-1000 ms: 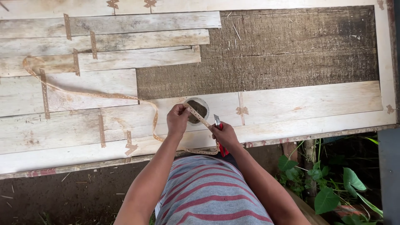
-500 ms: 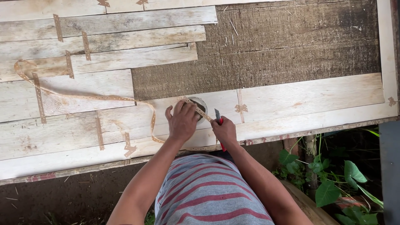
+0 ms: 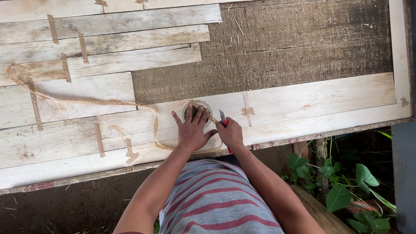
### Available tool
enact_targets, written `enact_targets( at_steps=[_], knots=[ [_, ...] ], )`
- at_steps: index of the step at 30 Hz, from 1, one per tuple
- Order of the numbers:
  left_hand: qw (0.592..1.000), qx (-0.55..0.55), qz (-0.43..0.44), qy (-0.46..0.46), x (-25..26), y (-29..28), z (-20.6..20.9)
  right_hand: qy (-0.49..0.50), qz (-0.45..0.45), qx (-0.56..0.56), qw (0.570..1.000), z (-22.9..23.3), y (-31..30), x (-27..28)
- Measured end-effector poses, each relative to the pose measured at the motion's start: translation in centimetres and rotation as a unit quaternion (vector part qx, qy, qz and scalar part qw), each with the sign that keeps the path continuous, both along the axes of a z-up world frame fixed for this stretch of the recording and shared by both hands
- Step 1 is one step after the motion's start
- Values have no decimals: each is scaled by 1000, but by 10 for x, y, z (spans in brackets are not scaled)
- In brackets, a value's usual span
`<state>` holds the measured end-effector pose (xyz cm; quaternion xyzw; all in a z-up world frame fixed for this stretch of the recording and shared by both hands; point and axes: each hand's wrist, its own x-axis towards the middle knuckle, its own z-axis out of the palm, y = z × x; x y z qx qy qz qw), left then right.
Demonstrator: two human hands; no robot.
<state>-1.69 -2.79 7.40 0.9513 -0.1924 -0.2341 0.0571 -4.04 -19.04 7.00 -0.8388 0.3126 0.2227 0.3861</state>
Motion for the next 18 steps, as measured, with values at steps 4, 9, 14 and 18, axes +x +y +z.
enact_targets(
  at_steps=[4,9,14,18],
  knots=[
    [1000,4,2,-3,0,0,-8,0,12,-1,1000,-5,1,3],
    [999,35,7,22,5,-3,-8,16,41,-4,999,5,2,6],
    [998,52,13,41,7,-5,3,9,33,15,999,5,-9,-6],
    [996,74,11,45,6,-5,-3,4,-6,44,999,10,-26,-30]
  ],
)
